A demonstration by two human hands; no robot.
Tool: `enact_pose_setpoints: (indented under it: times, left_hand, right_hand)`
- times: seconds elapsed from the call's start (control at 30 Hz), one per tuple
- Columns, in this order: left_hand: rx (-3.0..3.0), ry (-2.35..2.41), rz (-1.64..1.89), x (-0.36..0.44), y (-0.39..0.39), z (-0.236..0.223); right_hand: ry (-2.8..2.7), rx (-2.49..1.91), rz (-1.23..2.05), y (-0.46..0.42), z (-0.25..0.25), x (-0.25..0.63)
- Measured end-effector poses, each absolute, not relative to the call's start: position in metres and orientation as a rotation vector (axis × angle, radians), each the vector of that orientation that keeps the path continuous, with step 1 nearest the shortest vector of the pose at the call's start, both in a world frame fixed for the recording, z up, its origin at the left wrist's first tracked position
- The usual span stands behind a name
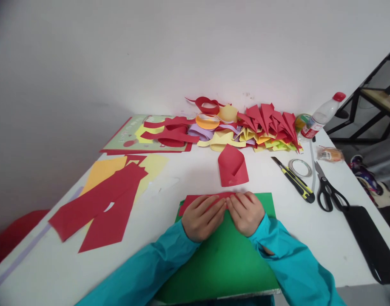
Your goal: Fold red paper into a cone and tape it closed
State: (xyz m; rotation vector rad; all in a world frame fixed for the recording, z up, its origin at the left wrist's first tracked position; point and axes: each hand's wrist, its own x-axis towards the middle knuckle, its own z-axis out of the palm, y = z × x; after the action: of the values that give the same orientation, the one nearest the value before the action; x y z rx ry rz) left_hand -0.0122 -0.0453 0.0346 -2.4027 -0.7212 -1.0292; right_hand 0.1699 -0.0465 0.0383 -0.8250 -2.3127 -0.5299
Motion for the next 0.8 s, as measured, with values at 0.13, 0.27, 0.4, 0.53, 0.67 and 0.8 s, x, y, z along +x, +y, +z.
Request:
enact_pose_setpoints:
  times: [0.13,0.27,0.4,0.53,0.67,0.8]
  left_hand:
    - [-2.348,-0.769,-1.036,-0.017,-0.046,0.040]
    - [-2.314,-0.776,-1.018,-0.030,-0.044,0.046]
    - [-2.279,-0.812,-1.014,-0.042,-0.042,0.051]
    - [-2.258,-0.824,-1.016,-0.049,-0.041,0.054]
    - [-2.216,-0.829,-1.010,-0.053,-0.038,0.058]
    - [-2.175,-0.837,-1.011,-0.059,-0.034,0.060]
  right_hand:
    - [-2.303,-0.872,-0.548,-0.047,0.041,0.183]
    - [-2.295,-0.898,-0.545,-0.049,0.044,0.199]
    - [-2.267,-0.922,-0.548,-0.051,0.045,0.214]
    - [-2.271,-0.938,-0.543,-0.052,0.043,0.222]
    - [-2.271,-0.944,-0.546,-0.052,0.041,0.222]
    - [-2.262,-0.934,-0.549,-0.052,0.041,0.223]
